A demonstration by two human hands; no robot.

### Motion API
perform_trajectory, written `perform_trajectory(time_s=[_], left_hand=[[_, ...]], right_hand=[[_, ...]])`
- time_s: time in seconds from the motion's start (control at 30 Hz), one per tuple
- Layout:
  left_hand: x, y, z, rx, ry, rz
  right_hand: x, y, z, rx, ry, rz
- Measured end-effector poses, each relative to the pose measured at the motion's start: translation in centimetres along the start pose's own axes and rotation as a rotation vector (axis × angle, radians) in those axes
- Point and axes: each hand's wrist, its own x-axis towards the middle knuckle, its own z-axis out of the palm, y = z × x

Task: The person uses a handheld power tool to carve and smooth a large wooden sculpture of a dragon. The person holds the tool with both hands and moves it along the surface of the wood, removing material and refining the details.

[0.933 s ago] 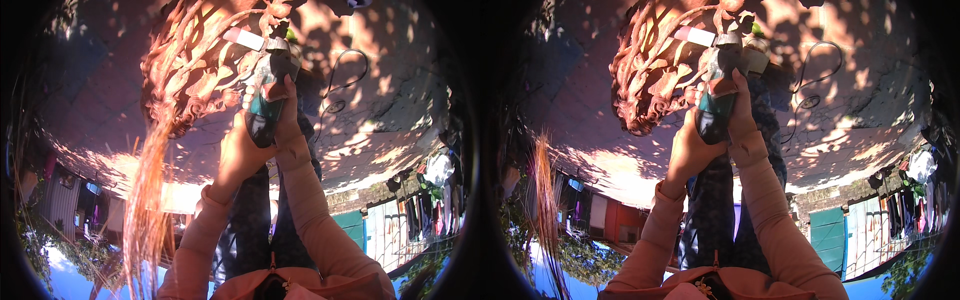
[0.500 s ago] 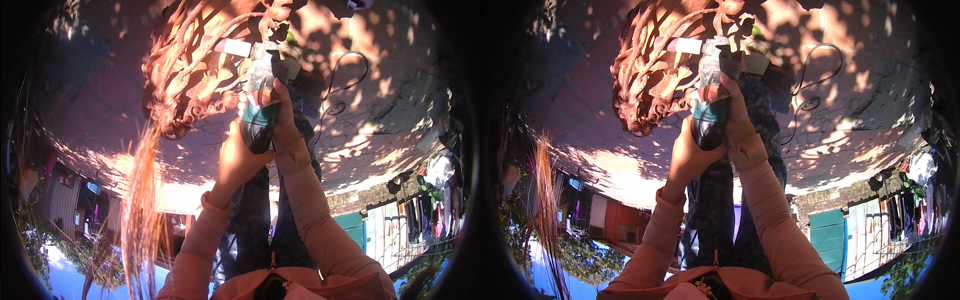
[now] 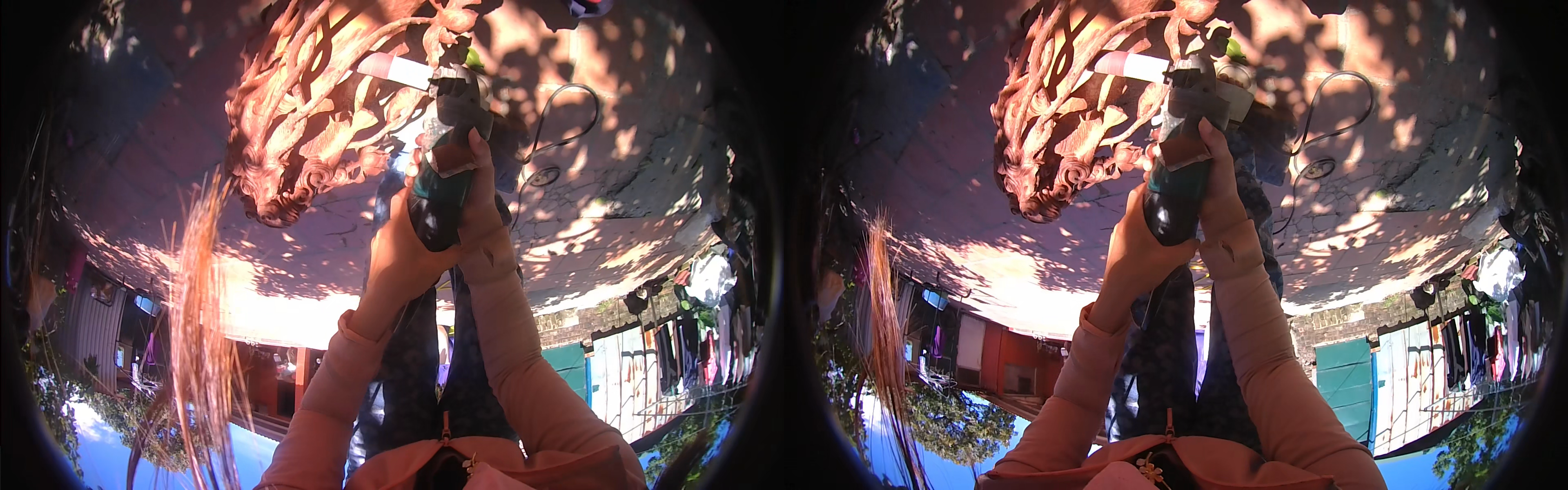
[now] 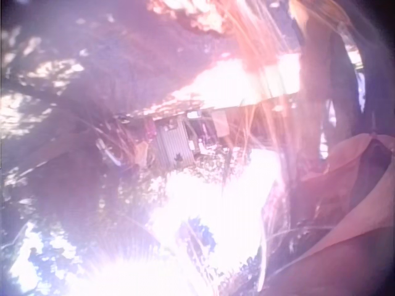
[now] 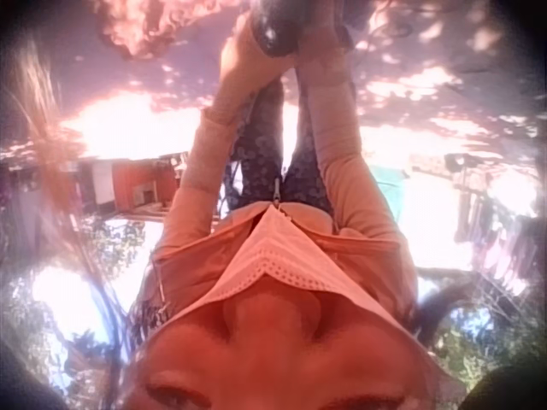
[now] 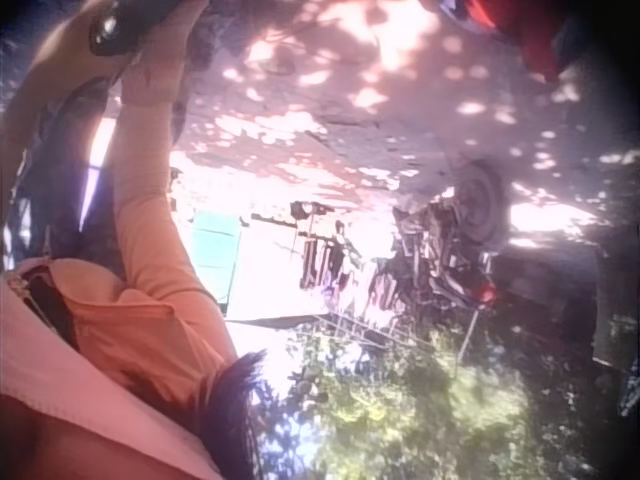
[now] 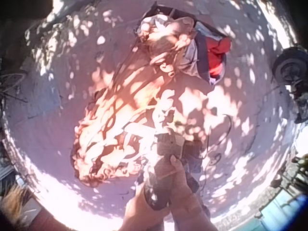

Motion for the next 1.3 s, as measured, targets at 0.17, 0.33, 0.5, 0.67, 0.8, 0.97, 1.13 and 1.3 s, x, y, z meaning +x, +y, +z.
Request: perform_trajectory(time_s=[0.17,0.33,0.5,0.67,0.8,0.97,1.13,1.3], left_hand=[[-1.0,-0.5,-0.6,-0.127,0.024,-0.003],[-0.3,0.2,0.6,-0.125,0.037,0.046],[0.6,0.6,2.3,-0.093,0.012,0.096],[-0.1,-0.4,1.3,-0.119,0.040,0.094],[-1.0,-0.7,0.4,-0.116,0.069,0.076],[-0.2,0.4,1.3,-0.213,0.017,0.088],[0.8,0.6,2.2,-0.114,-0.019,0.105],[-0.2,-1.1,1.4,-0.089,0.085,0.130]], right_hand=[[-0.1,1.3,1.9,0.006,-0.046,0.082],[-0.8,-0.9,1.6,-0.013,-0.148,0.069],[-1.4,-2.8,0.6,0.022,-0.144,0.023],[-1.8,-1.3,2.1,-0.013,-0.065,0.069],[-1.3,-0.7,1.7,0.011,-0.030,0.121],[-1.4,-1.9,1.6,-0.023,-0.081,0.050],[-1.8,-3.3,1.3,-0.025,-0.122,0.008],[-1.6,-1.1,1.7,-0.088,-0.063,0.117]])
